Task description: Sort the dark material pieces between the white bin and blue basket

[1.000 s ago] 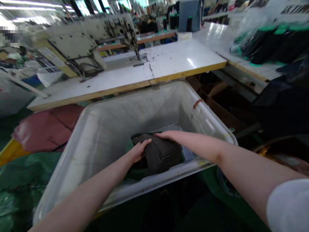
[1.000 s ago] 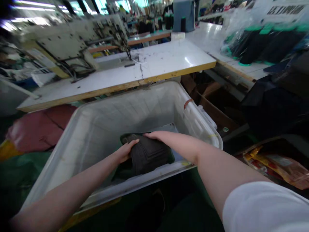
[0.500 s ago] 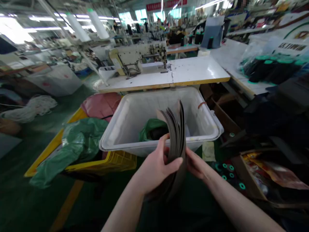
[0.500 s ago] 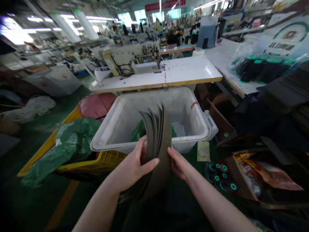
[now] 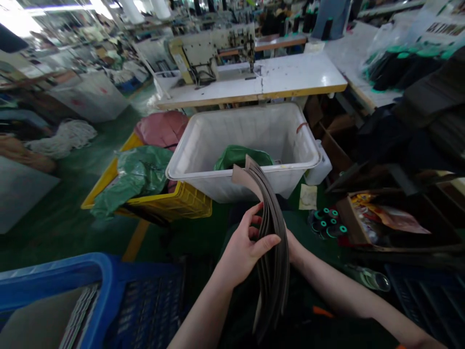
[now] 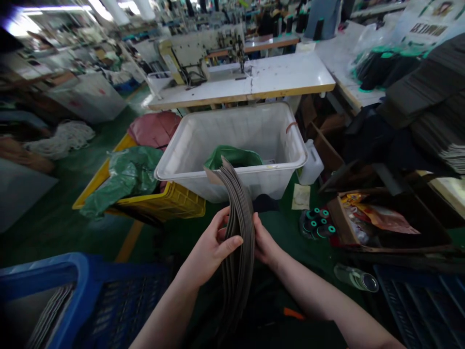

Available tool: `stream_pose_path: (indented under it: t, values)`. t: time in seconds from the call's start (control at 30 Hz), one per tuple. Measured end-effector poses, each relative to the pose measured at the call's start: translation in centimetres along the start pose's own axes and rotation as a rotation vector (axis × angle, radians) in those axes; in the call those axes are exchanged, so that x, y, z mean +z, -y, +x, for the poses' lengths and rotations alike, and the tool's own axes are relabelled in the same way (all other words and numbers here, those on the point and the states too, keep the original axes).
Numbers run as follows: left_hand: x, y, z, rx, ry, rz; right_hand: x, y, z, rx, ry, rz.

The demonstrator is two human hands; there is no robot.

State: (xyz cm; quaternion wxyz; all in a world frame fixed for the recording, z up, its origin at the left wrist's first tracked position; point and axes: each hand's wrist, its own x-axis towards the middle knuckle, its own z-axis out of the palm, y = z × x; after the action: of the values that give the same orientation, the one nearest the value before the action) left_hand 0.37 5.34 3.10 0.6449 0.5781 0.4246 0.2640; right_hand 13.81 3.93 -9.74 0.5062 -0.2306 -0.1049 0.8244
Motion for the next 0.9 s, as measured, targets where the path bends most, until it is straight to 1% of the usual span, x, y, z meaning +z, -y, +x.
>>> stream_pose_path:
  t: [0.07, 0.17, 0.27, 0.47, 0.57, 0.7, 0.9]
  values:
    - [0.2, 0.0, -0.7, 0.012, -0.039, -0.002, 0.4, -0.1, -0.4, 0.008, 0.005, 0.0]
    - [0.3, 0.1, -1.4, 0.035, -0.08, -0.018, 1.0, -0.3, -0.9, -0.008, -0.035, -0.032]
    - [0.4, 0.0, -1.9, 0.042, -0.078, -0.055, 1.7, -0.3, -1.4, -0.019, -0.043, -0.044]
    - [0.6, -0.3, -2.5, 0.047, -0.089, -0.065, 2.7, -0.4, -1.9, -0.035, -0.008, -0.042]
    - [0.7, -0.4, -2.6, 0.059, -0.083, -0.075, 2.7, -0.7, -1.8, -0.032, 0.005, -0.033]
    - [0.9, -0.7, -2.6, 0.09, -0.08, -0.101, 2.1, -1.2, -1.4, -0.043, 0.015, 0.001]
    - [1.1, -1.0, -2.6, 0.114, -0.099, -0.122, 1.3, -1.1, -1.5, -0.039, -0.059, 0.092]
